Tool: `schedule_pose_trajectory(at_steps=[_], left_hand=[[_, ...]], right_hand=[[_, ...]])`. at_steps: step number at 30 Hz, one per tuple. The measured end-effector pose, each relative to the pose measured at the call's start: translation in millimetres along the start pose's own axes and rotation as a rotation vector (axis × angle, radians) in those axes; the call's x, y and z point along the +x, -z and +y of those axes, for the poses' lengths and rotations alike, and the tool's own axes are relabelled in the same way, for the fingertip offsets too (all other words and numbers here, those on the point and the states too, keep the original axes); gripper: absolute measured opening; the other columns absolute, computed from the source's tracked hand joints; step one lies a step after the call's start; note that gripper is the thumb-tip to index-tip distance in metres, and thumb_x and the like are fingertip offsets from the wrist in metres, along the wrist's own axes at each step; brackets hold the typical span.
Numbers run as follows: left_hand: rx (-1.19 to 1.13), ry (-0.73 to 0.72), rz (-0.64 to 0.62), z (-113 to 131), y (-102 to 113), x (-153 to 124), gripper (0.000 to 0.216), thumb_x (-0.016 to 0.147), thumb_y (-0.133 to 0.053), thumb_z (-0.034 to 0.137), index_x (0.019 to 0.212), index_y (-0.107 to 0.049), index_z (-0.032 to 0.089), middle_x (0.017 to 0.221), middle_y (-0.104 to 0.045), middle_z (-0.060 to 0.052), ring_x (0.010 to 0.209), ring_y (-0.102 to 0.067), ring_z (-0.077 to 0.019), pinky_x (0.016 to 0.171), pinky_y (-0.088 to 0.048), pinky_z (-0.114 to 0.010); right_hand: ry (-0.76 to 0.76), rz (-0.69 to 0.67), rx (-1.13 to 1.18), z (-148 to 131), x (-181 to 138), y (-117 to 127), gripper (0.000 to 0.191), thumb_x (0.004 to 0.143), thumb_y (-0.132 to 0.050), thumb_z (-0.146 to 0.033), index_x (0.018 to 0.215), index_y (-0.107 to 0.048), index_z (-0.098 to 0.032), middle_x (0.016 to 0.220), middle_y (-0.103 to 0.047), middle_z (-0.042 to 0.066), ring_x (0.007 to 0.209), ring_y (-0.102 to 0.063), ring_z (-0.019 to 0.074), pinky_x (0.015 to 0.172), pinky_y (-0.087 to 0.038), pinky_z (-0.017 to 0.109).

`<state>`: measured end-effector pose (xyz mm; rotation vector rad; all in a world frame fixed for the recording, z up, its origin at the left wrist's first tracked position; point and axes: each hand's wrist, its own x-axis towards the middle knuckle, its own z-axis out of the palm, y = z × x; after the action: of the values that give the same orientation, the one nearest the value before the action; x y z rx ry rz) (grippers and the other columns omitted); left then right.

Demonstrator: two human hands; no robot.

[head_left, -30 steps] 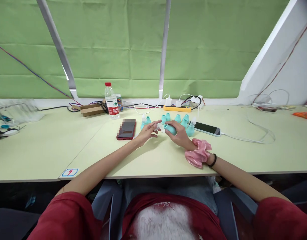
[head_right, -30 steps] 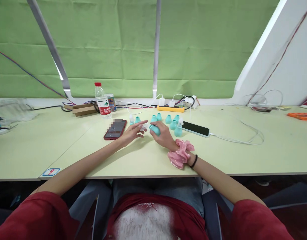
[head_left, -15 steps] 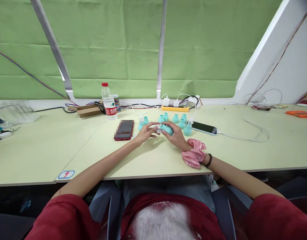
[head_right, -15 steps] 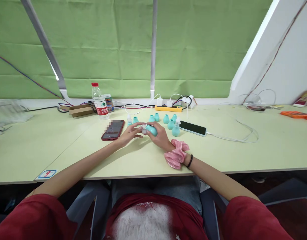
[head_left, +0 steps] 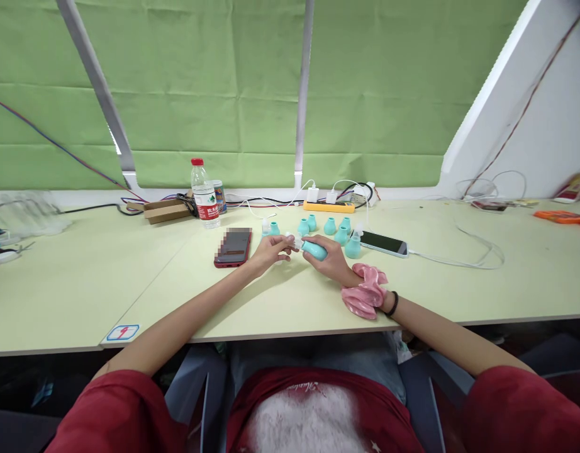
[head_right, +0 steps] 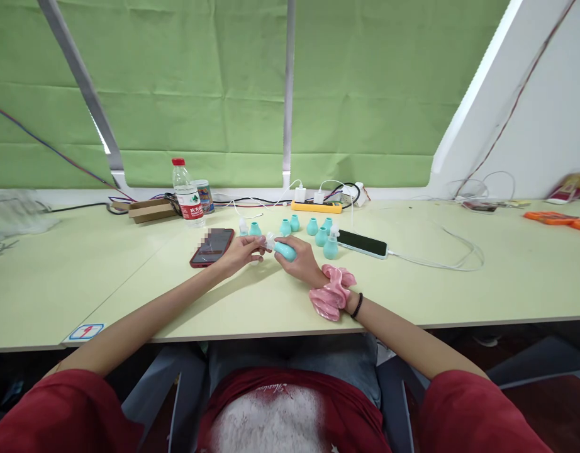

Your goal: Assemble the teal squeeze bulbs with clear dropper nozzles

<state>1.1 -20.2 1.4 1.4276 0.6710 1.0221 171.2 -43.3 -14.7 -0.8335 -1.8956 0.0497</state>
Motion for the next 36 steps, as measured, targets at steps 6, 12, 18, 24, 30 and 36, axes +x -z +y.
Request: schedule_pose_trajectory(at_steps=[6,12,18,24,30,36], left_hand=[[-0.03,-0.037,-0.049,1.4,-2.2,-2.0,0.029,0.061,-0.063,0.037,0.064,-0.056,0.009,0.066,-0.055,-0.003,0.062,-0.048,-0.0082,0.059,-0.041,-0.024],[-0.078,-0.041,-0.053,0.8,-5.9,-4.6,0.024,0.062,-0.063,0.033,0.061,-0.057,0.01,0.065,-0.053,-0.001,0.065,-0.048,-0.0087,0.067,-0.044,-0.028],[-0.014,0.006,-0.053,-1.0,0.0,-3.3,0.025,0.062,-0.063,0.034,0.067,-0.06,0.01,0.063,-0.048,0.0,0.059,-0.044,-0.0062,0.057,-0.04,-0.022],[-0.037,0.014,-0.142,-3.6,0.4,-3.3,0.025,0.064,-0.063,0.032,0.069,-0.06,0.009,0.062,-0.051,-0.001,0.058,-0.048,-0.0074,0.057,-0.04,-0.023],[0.141,-0.094,-0.081,-3.6,-5.5,-5.3,0.029,0.062,-0.063,0.036,0.067,-0.061,0.008,0.058,-0.053,-0.001,0.052,-0.047,-0.0074,0.055,-0.041,-0.023],[0.298,-0.181,-0.14,0.3,-8.6,-7.2,0.03,0.062,-0.062,0.038,0.06,-0.059,0.008,0.053,-0.052,-0.001,0.049,-0.048,-0.0078,0.051,-0.041,-0.021]], right_hand=[[0.088,0.012,-0.073,0.8,-1.1,-0.7,0.027,0.066,-0.053,-0.02,0.093,-0.052,-0.018,0.087,-0.06,0.004,0.079,-0.056,0.0161,0.073,-0.044,0.029],[0.126,0.035,-0.172,4.8,-2.8,-5.2,0.021,0.067,-0.052,-0.02,0.088,-0.051,-0.018,0.08,-0.06,0.004,0.075,-0.056,0.0166,0.068,-0.044,0.028],[0.169,0.065,-0.244,7.9,-4.2,-5.4,0.02,0.066,-0.05,-0.016,0.087,-0.05,-0.017,0.079,-0.059,0.005,0.075,-0.056,0.017,0.066,-0.044,0.027],[0.165,0.052,-0.273,6.8,-4.0,-5.7,0.02,0.063,-0.049,-0.013,0.083,-0.051,-0.016,0.076,-0.059,0.006,0.073,-0.056,0.0177,0.063,-0.044,0.027],[-0.111,0.06,-0.038,3.6,-2.1,-6.6,0.016,0.058,-0.054,-0.016,0.074,-0.053,-0.016,0.07,-0.059,0.002,0.064,-0.055,0.0139,0.061,-0.043,0.025],[-0.367,-0.133,0.264,2.1,2.4,-2.3,0.014,0.052,-0.06,-0.017,0.064,-0.053,-0.014,0.056,-0.053,-0.003,0.05,-0.048,0.0093,0.047,-0.037,0.021]])
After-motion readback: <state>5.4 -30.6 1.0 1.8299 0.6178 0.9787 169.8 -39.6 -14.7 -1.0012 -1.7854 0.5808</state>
